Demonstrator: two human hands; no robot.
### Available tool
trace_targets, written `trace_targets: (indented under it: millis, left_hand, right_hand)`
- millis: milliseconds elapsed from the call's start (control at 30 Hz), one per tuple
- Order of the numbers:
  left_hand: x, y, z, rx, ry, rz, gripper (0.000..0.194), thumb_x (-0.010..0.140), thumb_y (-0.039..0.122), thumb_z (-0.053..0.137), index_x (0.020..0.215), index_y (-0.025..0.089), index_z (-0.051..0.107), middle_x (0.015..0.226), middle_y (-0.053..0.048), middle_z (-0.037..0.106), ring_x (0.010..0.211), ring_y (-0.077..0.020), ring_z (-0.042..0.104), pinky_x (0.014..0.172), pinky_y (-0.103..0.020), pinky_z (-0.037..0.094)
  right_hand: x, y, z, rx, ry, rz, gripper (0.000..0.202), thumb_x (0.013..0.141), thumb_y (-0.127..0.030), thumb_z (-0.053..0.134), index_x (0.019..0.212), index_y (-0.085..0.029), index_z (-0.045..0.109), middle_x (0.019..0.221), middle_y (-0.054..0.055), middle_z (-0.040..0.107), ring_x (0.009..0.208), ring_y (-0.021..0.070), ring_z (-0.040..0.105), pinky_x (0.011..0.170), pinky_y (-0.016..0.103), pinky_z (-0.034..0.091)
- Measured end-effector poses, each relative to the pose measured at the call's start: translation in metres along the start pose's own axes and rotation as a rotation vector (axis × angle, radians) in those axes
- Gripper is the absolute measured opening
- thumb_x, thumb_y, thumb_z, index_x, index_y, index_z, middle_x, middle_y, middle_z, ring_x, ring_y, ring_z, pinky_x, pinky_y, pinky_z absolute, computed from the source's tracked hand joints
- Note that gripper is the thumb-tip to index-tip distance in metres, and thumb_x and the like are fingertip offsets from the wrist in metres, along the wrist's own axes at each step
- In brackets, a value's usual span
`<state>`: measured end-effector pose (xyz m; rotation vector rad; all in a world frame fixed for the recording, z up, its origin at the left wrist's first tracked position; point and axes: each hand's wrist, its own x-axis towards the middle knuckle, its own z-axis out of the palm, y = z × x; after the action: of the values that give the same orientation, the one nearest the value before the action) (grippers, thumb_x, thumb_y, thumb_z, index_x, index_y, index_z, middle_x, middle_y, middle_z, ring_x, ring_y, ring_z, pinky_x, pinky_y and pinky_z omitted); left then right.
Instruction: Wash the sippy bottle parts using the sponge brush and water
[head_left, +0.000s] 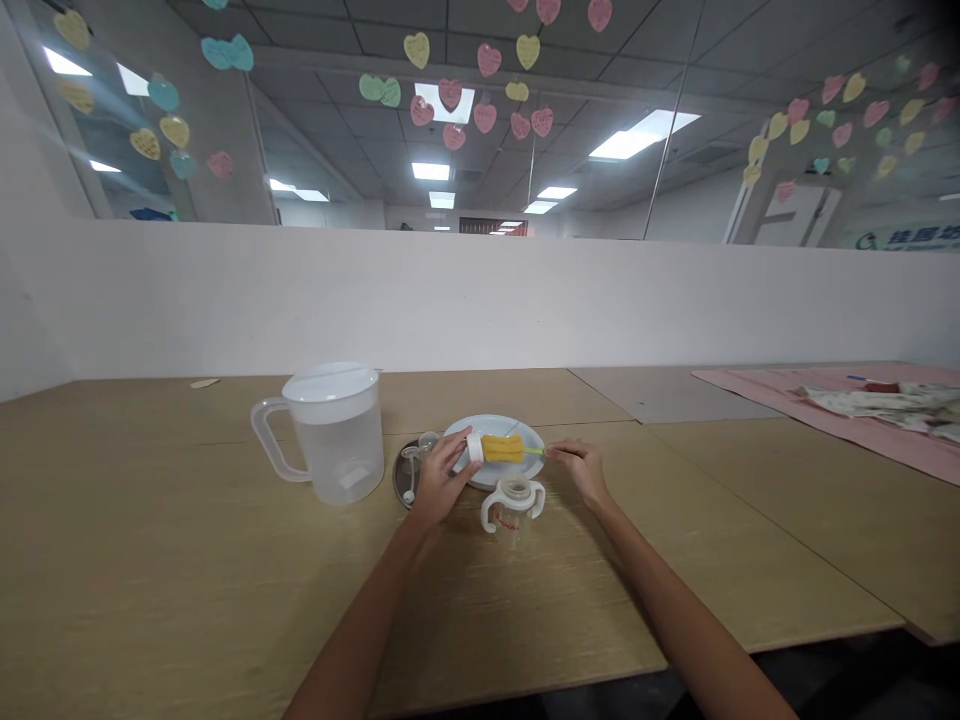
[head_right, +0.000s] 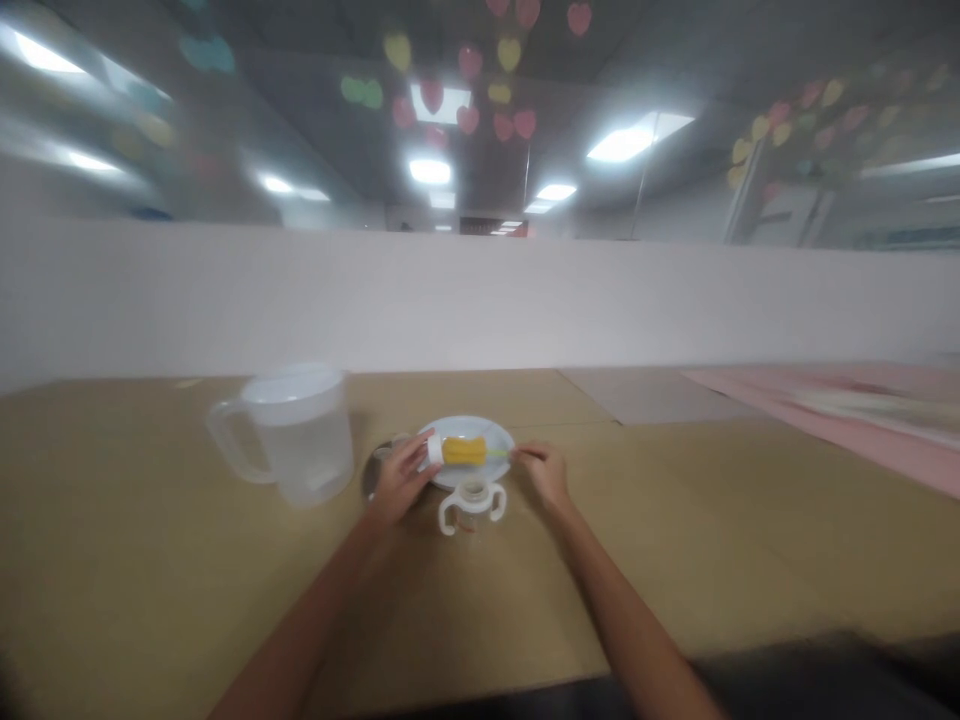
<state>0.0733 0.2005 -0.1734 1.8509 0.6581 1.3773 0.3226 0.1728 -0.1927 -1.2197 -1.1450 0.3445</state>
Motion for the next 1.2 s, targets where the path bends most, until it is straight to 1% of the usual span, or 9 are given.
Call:
trace_targets:
  millis: [133,333,467,600,700,833,933,1067,1200]
  left_hand:
    - [0.0011,-0.001,-0.0004,-0.025,0.002,-0.019,0.05,0.075,0.033,0.063,0.123,0.022,0.052,0.129,-0.008,0.05,0.116,-0.0209,0.052,0.101,-0.036,0.041]
    - [-0.0014,0.0018,0.0027,-0.024,-0.062,-0.023,0.049,0.074,0.034,0.064,0.121,0.025,0.053,0.13,-0.006,0.05,0.116,-0.0208,0.051,0.101,-0.036,0.041]
    - [-0.0005,0.0015,0.0018,-0.063,-0.04,-0.037,0.051,0.073,0.034,0.065,0.121,0.024,0.054,0.131,-0.007,0.05,0.118,-0.0218,0.05,0.102,-0.036,0.04]
    - [0.0008,0.0013,0.0006,-0.114,-0.034,-0.081,0.053,0.071,0.033,0.067,0.121,0.022,0.054,0.132,-0.008,0.049,0.118,-0.0225,0.05,0.103,-0.036,0.039]
    - [0.0006,0.003,0.0011,-0.147,-0.059,-0.119,0.055,0.069,0.033,0.069,0.12,0.022,0.054,0.133,-0.008,0.048,0.118,-0.0232,0.05,0.103,-0.036,0.039]
    - [-0.0001,0.0065,0.0019,-0.181,-0.067,-0.152,0.056,0.068,0.033,0.07,0.12,0.022,0.054,0.134,-0.008,0.048,0.119,-0.0235,0.05,0.102,-0.036,0.039]
    - [0.0001,0.0071,0.0023,-0.205,-0.058,-0.157,0.057,0.068,0.032,0.07,0.121,0.02,0.054,0.132,-0.01,0.05,0.116,-0.0238,0.052,0.1,-0.036,0.042]
    - [0.0019,0.0028,0.0025,-0.198,0.008,-0.134,0.059,0.069,0.033,0.069,0.123,0.02,0.052,0.128,-0.011,0.053,0.109,-0.0225,0.057,0.092,-0.035,0.048]
    - [0.0027,-0.0023,0.0015,-0.005,0.145,-0.042,0.054,0.07,0.034,0.068,0.12,0.021,0.053,0.119,-0.009,0.057,0.102,-0.0201,0.059,0.085,-0.033,0.052]
  right_hand:
    - [-0.0007,-0.0024,0.0013,0.024,-0.019,0.026,0.014,0.059,-0.031,0.065,0.059,-0.018,0.07,0.063,0.005,0.066,0.067,0.0193,0.058,0.065,0.031,0.043]
    - [0.0002,-0.0001,0.0016,0.014,-0.005,0.035,0.017,0.059,-0.034,0.065,0.061,-0.018,0.071,0.066,0.006,0.067,0.068,0.0199,0.058,0.065,0.031,0.043]
    - [0.0008,0.0017,0.0014,-0.015,-0.021,0.02,0.018,0.06,-0.035,0.064,0.06,-0.018,0.071,0.065,0.006,0.067,0.067,0.02,0.058,0.066,0.031,0.043]
    - [0.0017,-0.0001,0.0014,0.057,-0.077,0.082,0.016,0.056,-0.033,0.066,0.058,-0.017,0.07,0.065,0.006,0.068,0.067,0.0193,0.059,0.065,0.03,0.044]
    - [0.0023,-0.0011,0.0015,0.106,-0.076,0.125,0.016,0.056,-0.033,0.067,0.058,-0.018,0.07,0.067,0.006,0.068,0.067,0.0189,0.059,0.064,0.029,0.044]
    - [0.0023,0.0013,0.0018,0.06,-0.047,0.125,0.015,0.056,-0.031,0.066,0.06,-0.018,0.071,0.067,0.006,0.069,0.066,0.0193,0.06,0.063,0.029,0.044]
    - [0.0023,0.0039,0.0012,0.003,-0.06,0.1,0.015,0.058,-0.031,0.064,0.06,-0.018,0.071,0.067,0.006,0.069,0.066,0.0202,0.06,0.064,0.03,0.044]
    - [0.0022,0.0022,-0.0007,-0.075,-0.029,0.041,0.02,0.063,-0.035,0.06,0.065,-0.018,0.072,0.071,0.007,0.07,0.071,0.0217,0.06,0.067,0.031,0.044]
    - [0.0001,-0.0037,0.0,-0.289,0.01,-0.093,0.022,0.065,-0.038,0.059,0.07,-0.021,0.073,0.076,0.006,0.071,0.077,0.0235,0.059,0.077,0.037,0.042]
